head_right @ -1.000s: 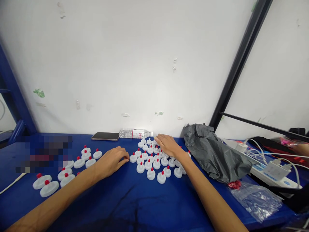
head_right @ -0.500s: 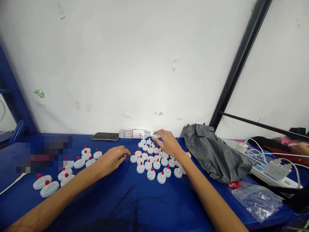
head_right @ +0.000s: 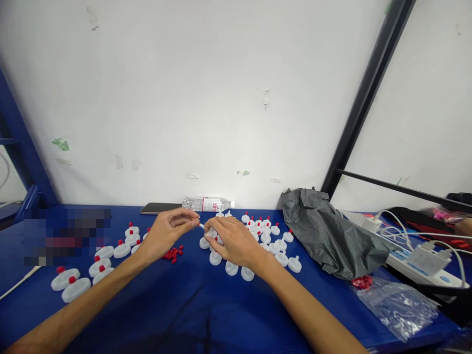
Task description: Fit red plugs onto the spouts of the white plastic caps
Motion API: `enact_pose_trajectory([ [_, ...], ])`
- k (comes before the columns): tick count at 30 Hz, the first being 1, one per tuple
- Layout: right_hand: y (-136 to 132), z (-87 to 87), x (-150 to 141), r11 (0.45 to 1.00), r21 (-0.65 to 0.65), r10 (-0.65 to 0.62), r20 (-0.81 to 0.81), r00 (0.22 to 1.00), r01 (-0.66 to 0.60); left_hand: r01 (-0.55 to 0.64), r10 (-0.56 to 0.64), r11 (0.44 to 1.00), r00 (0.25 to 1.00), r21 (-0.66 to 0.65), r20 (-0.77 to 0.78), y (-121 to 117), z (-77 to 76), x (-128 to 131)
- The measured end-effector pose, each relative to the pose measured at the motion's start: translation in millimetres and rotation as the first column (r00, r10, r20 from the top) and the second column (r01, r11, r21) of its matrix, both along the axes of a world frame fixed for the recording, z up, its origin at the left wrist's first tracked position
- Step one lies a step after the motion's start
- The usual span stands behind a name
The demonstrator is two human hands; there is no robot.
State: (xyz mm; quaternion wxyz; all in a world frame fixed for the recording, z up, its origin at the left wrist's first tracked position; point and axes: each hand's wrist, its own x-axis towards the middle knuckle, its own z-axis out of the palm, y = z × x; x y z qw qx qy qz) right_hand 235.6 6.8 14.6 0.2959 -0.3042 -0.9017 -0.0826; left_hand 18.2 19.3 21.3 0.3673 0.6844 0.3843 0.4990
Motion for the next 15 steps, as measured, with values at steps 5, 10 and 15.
enact_pose_trajectory([
  [5,-2.3,1.0,0.6,1.0,-0.007,0.007,0.01,1.0,-0.006,0.054,-0.054,0.998,0.999,-0.039,0.008,-1.6,-0.8,1.2],
  [10,-0.5,-2.0,1.3,0.998,0.017,0.064,-0.012,0.998,-0.063,0.114,-0.112,0.989,0.993,-0.092,0.025,-1.2,-0.7,-0.4],
  [15,-1.8,-5.0,-0.9,0.974,0.197,0.134,-0.112,0.985,-0.11,0.275,-0.213,0.925,0.947,-0.26,0.242,-3.7,3.3,-3.1],
])
